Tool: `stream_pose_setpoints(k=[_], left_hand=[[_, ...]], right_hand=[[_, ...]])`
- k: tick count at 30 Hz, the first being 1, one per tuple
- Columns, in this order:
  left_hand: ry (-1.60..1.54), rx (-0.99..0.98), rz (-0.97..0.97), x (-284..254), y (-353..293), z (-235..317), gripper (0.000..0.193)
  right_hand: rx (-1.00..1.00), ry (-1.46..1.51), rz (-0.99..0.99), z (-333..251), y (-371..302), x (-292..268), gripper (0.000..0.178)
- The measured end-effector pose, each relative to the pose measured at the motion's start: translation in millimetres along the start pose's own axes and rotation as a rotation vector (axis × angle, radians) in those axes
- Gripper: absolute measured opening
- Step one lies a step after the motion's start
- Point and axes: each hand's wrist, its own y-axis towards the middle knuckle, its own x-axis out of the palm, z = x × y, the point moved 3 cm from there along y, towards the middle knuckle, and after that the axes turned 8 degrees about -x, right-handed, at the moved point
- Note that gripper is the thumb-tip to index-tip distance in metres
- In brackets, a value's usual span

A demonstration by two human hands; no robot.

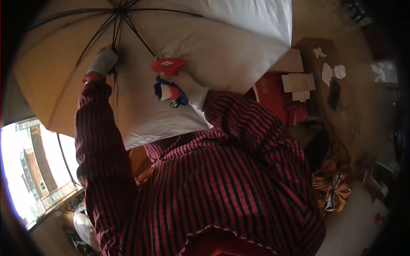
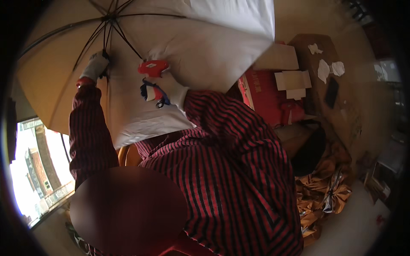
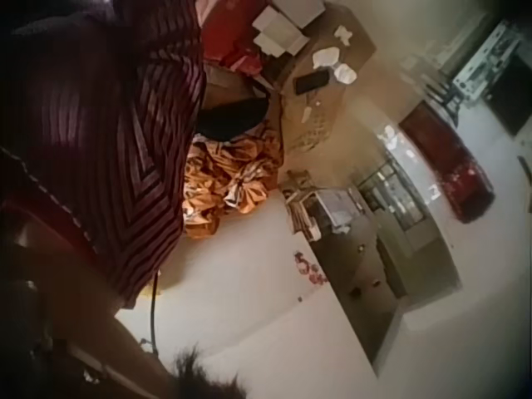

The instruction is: Attach and secure umbrella fabric to the metal frame ribs using a handheld tool.

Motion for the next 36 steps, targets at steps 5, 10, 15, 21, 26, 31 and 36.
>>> stream_pose_setpoints(k=[5, 10, 15, 21, 26, 31, 36], left_hand=[[0.123, -0.001, 0.164, 11, -3, -17, 0.038], [-0.130, -0.083, 0.651, 33, -80, 29, 0.050], [-0.264, -0.114, 0.103, 69, -102, 69, 0.052], [-0.565, -0.073, -0.051, 92, -69, 70, 0.040], [-0.835, -0.181, -0.292, 91, -67, 69, 0.023], [-0.705, -0.061, -0.276, 79, -67, 72, 0.020], [-0.750, 0.012, -0.386, 84, -58, 64, 0.016]], right_hand=[[-0.107, -0.437, 0.299, -10, 0, 2, 0.025], [-0.127, -0.731, 0.412, 2, -14, -5, 0.028], [-0.034, -0.639, 0.484, 25, -15, -17, 0.027], [-0.117, -0.367, 0.525, 52, -21, -17, 0.022], [-0.116, -0.350, 0.529, 55, -26, -7, 0.022], [0.026, -0.545, 0.552, 55, -29, -5, 0.016], [0.027, -0.548, 0.521, 52, -32, -9, 0.020]])
